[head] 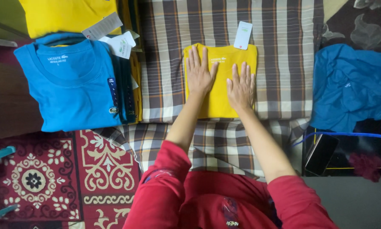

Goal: Folding yellow and blue shirts on a flat surface.

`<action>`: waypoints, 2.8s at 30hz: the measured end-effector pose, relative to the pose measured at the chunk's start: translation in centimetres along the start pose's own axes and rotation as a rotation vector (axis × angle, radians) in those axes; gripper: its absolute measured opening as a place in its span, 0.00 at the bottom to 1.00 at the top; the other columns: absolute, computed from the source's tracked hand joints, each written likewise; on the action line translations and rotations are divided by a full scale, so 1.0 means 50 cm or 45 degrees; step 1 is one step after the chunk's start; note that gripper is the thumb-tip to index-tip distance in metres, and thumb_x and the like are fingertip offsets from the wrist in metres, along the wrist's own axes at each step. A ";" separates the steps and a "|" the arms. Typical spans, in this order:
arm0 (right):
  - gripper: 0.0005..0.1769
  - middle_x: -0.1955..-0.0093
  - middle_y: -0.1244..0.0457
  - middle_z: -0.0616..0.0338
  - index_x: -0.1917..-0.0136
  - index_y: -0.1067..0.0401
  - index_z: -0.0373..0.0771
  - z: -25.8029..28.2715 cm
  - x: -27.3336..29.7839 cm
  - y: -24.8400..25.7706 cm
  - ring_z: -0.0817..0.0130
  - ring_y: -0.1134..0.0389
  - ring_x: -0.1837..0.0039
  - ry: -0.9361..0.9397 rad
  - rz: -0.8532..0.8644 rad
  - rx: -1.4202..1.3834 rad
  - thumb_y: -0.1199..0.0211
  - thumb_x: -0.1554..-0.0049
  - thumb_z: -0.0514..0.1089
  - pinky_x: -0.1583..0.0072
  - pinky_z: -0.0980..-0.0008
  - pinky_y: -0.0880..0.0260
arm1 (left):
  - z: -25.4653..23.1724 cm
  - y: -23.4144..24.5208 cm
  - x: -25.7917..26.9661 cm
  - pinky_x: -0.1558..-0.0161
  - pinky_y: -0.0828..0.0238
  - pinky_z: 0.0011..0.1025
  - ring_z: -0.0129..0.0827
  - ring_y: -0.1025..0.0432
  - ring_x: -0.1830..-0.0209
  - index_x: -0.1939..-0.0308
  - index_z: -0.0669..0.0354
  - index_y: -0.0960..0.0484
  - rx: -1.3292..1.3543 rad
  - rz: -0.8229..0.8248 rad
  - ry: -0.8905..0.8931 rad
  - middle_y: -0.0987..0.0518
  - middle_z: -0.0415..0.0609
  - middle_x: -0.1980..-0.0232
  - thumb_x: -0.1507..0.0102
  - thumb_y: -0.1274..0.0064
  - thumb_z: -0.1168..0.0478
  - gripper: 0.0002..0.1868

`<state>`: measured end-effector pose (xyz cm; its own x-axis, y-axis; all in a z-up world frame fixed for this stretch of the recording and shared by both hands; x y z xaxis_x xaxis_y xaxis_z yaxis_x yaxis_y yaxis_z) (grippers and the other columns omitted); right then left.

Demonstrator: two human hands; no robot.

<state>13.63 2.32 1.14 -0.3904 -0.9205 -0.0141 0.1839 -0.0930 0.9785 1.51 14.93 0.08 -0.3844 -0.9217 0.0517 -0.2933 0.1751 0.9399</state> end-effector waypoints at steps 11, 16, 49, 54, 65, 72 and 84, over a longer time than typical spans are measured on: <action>0.32 0.15 0.61 0.43 0.16 0.51 0.47 0.002 0.001 0.006 0.49 0.60 0.15 0.002 -0.053 -0.010 0.55 0.30 0.54 0.21 0.44 0.64 | 0.072 0.007 0.179 0.22 0.52 0.44 0.50 0.50 0.18 0.17 0.48 0.51 0.174 -0.207 0.088 0.49 0.61 0.18 0.27 0.64 0.36 0.39; 0.32 0.15 0.61 0.42 0.15 0.51 0.46 0.001 0.006 0.006 0.48 0.61 0.15 0.008 -0.051 -0.020 0.54 0.29 0.53 0.21 0.43 0.64 | 0.103 0.019 0.221 0.53 0.27 0.45 0.48 0.24 0.52 0.18 0.50 0.53 0.212 -0.385 0.256 0.24 0.54 0.44 0.31 0.52 0.39 0.45; 0.32 0.15 0.63 0.42 0.16 0.50 0.51 0.041 -0.056 0.027 0.43 0.67 0.15 -0.037 0.030 -0.049 0.57 0.30 0.59 0.21 0.45 0.71 | 0.012 -0.016 0.020 0.18 0.67 0.44 0.49 0.63 0.14 0.18 0.48 0.48 0.041 -0.129 0.073 0.58 0.60 0.15 0.28 0.72 0.35 0.39; 0.34 0.15 0.59 0.46 0.18 0.46 0.44 0.025 -0.113 -0.001 0.49 0.67 0.16 -0.019 0.038 -0.097 0.58 0.31 0.60 0.22 0.44 0.75 | 0.013 -0.007 -0.024 0.18 0.69 0.43 0.47 0.64 0.14 0.19 0.53 0.48 0.072 -0.133 0.148 0.56 0.58 0.15 0.26 0.75 0.47 0.33; 0.36 0.14 0.61 0.51 0.16 0.52 0.39 0.022 -0.119 0.003 0.55 0.69 0.15 0.007 0.099 -0.101 0.59 0.31 0.59 0.21 0.49 0.78 | 0.028 0.015 -0.080 0.19 0.57 0.45 0.44 0.55 0.16 0.22 0.51 0.40 0.117 -0.218 0.267 0.42 0.45 0.19 0.26 0.67 0.55 0.27; 0.36 0.14 0.61 0.50 0.16 0.54 0.40 0.018 -0.081 0.020 0.52 0.67 0.14 0.016 0.060 -0.063 0.59 0.30 0.57 0.20 0.51 0.75 | 0.036 0.001 -0.100 0.19 0.59 0.45 0.48 0.56 0.16 0.22 0.53 0.39 0.037 -0.193 0.237 0.46 0.47 0.18 0.27 0.71 0.46 0.31; 0.36 0.13 0.67 0.51 0.15 0.56 0.46 -0.009 -0.091 0.010 0.52 0.71 0.14 -0.225 0.042 -0.032 0.61 0.30 0.62 0.19 0.46 0.70 | 0.026 0.031 -0.004 0.19 0.64 0.46 0.53 0.62 0.15 0.19 0.57 0.48 0.083 -0.115 0.019 0.55 0.63 0.16 0.28 0.75 0.33 0.41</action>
<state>15.92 6.30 1.60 -0.5358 -0.8424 0.0564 0.2211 -0.0756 0.9723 0.02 15.83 1.08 -0.3407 -0.9398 -0.0266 -0.3828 0.1128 0.9169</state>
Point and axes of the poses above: each hand's wrist, its own x-axis away from the middle knuckle, its own y-axis out of the back of the hand, z = x × y, the point moved 5 cm from there along -x, towards the middle knuckle
